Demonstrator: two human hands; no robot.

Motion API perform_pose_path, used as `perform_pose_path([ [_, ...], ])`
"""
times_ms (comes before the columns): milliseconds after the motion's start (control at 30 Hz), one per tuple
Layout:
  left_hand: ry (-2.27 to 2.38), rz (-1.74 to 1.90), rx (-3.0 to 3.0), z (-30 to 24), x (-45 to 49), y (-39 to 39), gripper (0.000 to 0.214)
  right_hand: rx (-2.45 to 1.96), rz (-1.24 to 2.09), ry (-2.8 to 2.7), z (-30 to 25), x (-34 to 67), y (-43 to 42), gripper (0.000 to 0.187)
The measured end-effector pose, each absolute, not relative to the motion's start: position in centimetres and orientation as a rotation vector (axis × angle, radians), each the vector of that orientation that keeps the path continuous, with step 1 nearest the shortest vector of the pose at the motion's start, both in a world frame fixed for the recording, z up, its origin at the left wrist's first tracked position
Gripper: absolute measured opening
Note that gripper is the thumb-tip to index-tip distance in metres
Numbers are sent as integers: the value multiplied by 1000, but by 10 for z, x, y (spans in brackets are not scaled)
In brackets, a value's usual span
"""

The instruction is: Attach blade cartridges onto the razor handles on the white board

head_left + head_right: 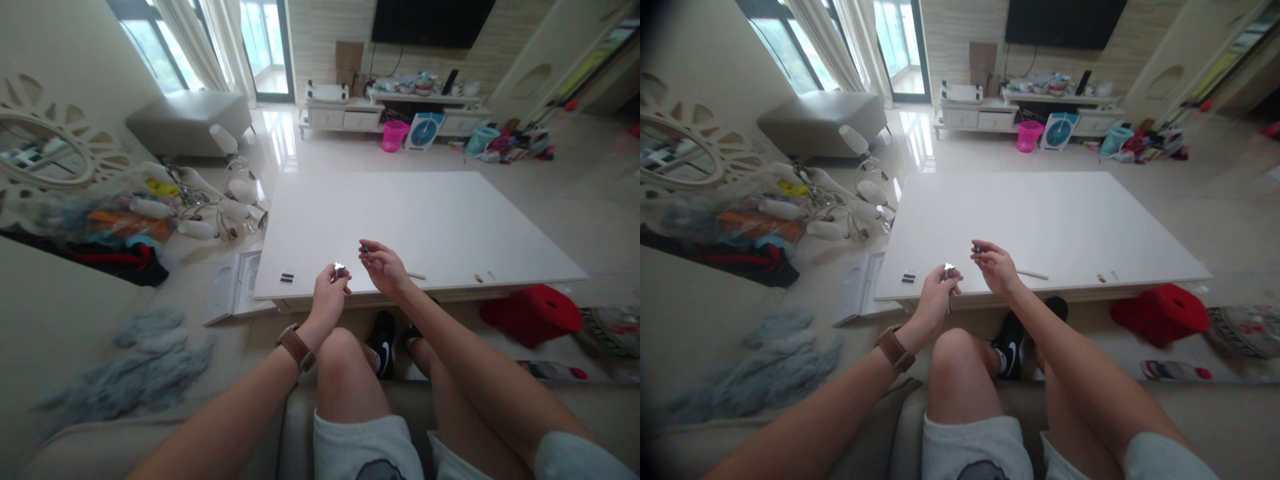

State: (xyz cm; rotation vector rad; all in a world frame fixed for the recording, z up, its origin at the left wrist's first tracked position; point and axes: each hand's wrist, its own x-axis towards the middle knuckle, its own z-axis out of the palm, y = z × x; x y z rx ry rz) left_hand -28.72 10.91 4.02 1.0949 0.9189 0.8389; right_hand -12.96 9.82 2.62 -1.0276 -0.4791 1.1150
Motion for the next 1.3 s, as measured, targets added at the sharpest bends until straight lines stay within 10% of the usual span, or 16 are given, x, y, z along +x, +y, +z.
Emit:
perform_pose_path([
  [1300, 750, 833, 1002, 51, -284, 106, 42, -946, 1403, -509, 44, -162, 95, 29],
])
